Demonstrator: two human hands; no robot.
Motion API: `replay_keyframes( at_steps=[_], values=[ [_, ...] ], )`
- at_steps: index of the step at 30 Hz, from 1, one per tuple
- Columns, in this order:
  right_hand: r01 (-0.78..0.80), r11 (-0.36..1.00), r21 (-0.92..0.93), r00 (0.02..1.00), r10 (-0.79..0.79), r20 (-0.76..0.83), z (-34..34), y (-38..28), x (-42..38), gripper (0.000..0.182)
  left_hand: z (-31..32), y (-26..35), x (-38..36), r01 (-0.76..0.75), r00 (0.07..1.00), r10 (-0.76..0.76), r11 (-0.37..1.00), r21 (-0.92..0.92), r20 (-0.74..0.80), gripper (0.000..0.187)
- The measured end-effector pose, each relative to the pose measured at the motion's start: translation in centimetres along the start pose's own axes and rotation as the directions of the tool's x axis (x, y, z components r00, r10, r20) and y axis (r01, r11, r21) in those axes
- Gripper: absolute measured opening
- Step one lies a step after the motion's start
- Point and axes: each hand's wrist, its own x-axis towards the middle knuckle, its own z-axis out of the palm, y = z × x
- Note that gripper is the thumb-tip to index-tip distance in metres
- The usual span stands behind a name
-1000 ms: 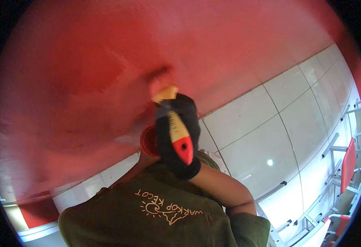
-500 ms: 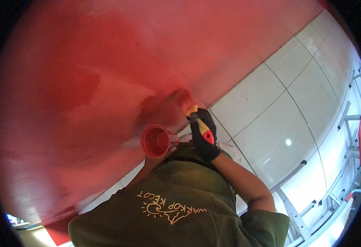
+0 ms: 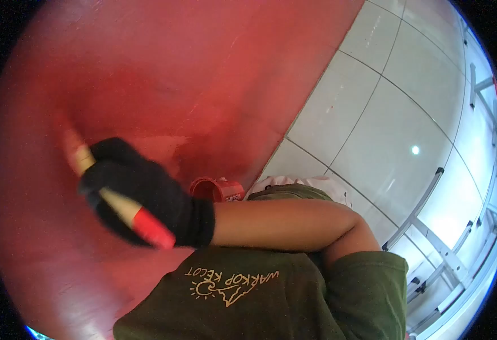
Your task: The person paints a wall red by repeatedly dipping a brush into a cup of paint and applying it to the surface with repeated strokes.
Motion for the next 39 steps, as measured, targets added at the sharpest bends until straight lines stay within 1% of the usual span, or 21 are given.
replay_keyframes(
  at_steps=[2, 3, 5, 7, 10, 11, 13, 17, 18, 19, 20, 22, 23, 25, 27, 30, 31, 32, 35, 37, 39],
  values=[
    [0.071, 0.893, -0.445, 0.983, 0.014, 0.185, -4.1, 2.9, -1.6, 0.017, -0.1, -0.3, 0.1, 0.005, 1.0, -0.005, 1.0, 0.003, 0.006, 0.058],
    [0.037, 0.936, -0.351, 0.999, -0.034, 0.015, -5.7, 5.2, -3.8, 0.017, -0.1, -0.4, 0.0, 0.01, 1.0, -0.01, 1.0, 0.004, 0.002, 0.057],
    [-0.178, 0.865, -0.468, 0.973, 0.227, 0.05, -11.8, 6.6, -7.8, 0.012, -0.1, -0.5, -0.2, 0.025, 1.0, -0.025, 1.0, 0.007, -0.012, 0.056],
    [-0.5, 0.798, -0.337, 0.865, 0.474, -0.163, -15.5, 7.3, -11.4, 0.01, -0.3, -0.4, -0.7, 0.045, 0.999, -0.045, 0.999, 0.015, -0.024, 0.055],
    [-0.662, 0.686, -0.302, 0.745, 0.556, -0.369, -15.9, 7.0, -11.8, 0.007, -0.1, -0.1, -0.6, 0.043, 0.998, -0.042, 0.999, 0.025, -0.047, 0.055],
    [-0.662, 0.689, -0.296, 0.744, 0.557, -0.369, -15.5, 7.3, -11.8, 0.007, 0.1, 0.0, -0.6, 0.037, 0.997, -0.036, 0.999, 0.021, -0.066, 0.056],
    [-0.468, 0.764, -0.445, 0.88, 0.357, -0.312, -12.4, 7.2, -9.0, 0.007, -0.5, -0.5, -0.6, 0.045, 0.997, -0.044, 0.999, 0.007, -0.069, 0.056],
    [-0.214, 0.948, -0.234, 0.959, 0.158, -0.236, -4.8, 3.9, -1.7, 0.019, -0.7, -1.7, -0.9, 0.091, 0.993, -0.098, 0.991, -0.094, -0.064, 0.057],
    [-0.047, 0.961, -0.272, 0.989, 0.007, -0.148, -3.8, 2.9, 0.2, 0.021, -0.6, -2.0, -1.0, 0.106, 0.992, -0.114, 0.987, -0.121, -0.061, 0.057],
    [0.122, 0.948, -0.293, 0.988, -0.144, -0.056, -3.1, 2.2, 1.7, 0.022, -0.6, -2.3, -1.1, 0.121, 0.99, -0.131, 0.982, -0.148, -0.057, 0.057],
    [0.12, 0.949, -0.291, 0.988, -0.142, -0.055, -2.6, 1.7, 2.5, 0.022, -0.6, -2.7, -1.2, 0.137, 0.988, -0.148, 0.975, -0.174, -0.053, 0.058],
    [0.294, 0.956, 0.003, 0.938, -0.288, -0.192, -1.9, 1.3, 3.5, 0.017, -0.7, -3.3, -1.4, 0.167, 0.982, -0.182, 0.961, -0.221, -0.045, 0.058],
    [0.294, 0.956, 0.005, 0.939, -0.288, -0.188, -2.3, 1.8, 3.0, 0.017, -0.6, -3.7, -1.3, 0.179, 0.98, -0.195, 0.952, -0.248, -0.041, 0.058],
    [-0.081, 0.997, -0.005, 0.976, 0.079, -0.201, -5.3, 4.1, -0.3, 0.012, 0.0, -4.5, -1.3, 0.202, 0.974, -0.223, 0.93, -0.308, -0.034, 0.059],
    [-0.432, 0.894, -0.12, 0.899, 0.418, -0.129, -10.0, 6.1, -4.2, 0.016, 0.8, -5.3, -1.4, 0.227, 0.966, -0.255, 0.902, -0.367, -0.028, 0.059],
    [-0.594, 0.804, -0.003, 0.76, 0.56, -0.33, -14.5, 7.9, -10.2, 0.018, 1.4, -4.9, -0.9, 0.251, 0.956, -0.291, 0.869, -0.427, -0.029, 0.06],
    [-0.599, 0.801, -0.001, 0.757, 0.566, -0.326, -15.4, 7.4, -10.6, 0.018, 0.7, -2.6, 0.6, 0.125, 0.992, -0.124, 0.978, -0.166, 0.016, 0.061],
    [-0.652, 0.755, -0.073, 0.725, 0.593, -0.35, -16.2, 6.9, -10.8, 0.017, 0.4, -1.0, 1.4, -0.041, 0.994, 0.03, 0.994, 0.098, 0.107, 0.063],
    [-0.711, 0.68, -0.182, 0.685, 0.61, -0.398, -15.6, 6.1, -9.8, 0.016, 0.7, -0.3, 1.3, -0.08, 0.997, 0.079, 0.996, 0.045, 0.013, 0.063],
    [-0.656, 0.68, -0.327, 0.755, 0.573, -0.321, -13.1, 4.7, -7.0, 0.015, 1.3, -1.7, 0.6, -0.034, 0.999, 0.035, 0.998, -0.056, 0.0, 0.064],
    [-0.517, 0.803, -0.296, 0.855, 0.47, -0.219, -9.8, 4.3, -3.8, 0.013, 1.7, -1.7, 0.6, -0.001, 1.0, -0.004, 0.987, -0.159, -0.031, 0.064]
  ],
)
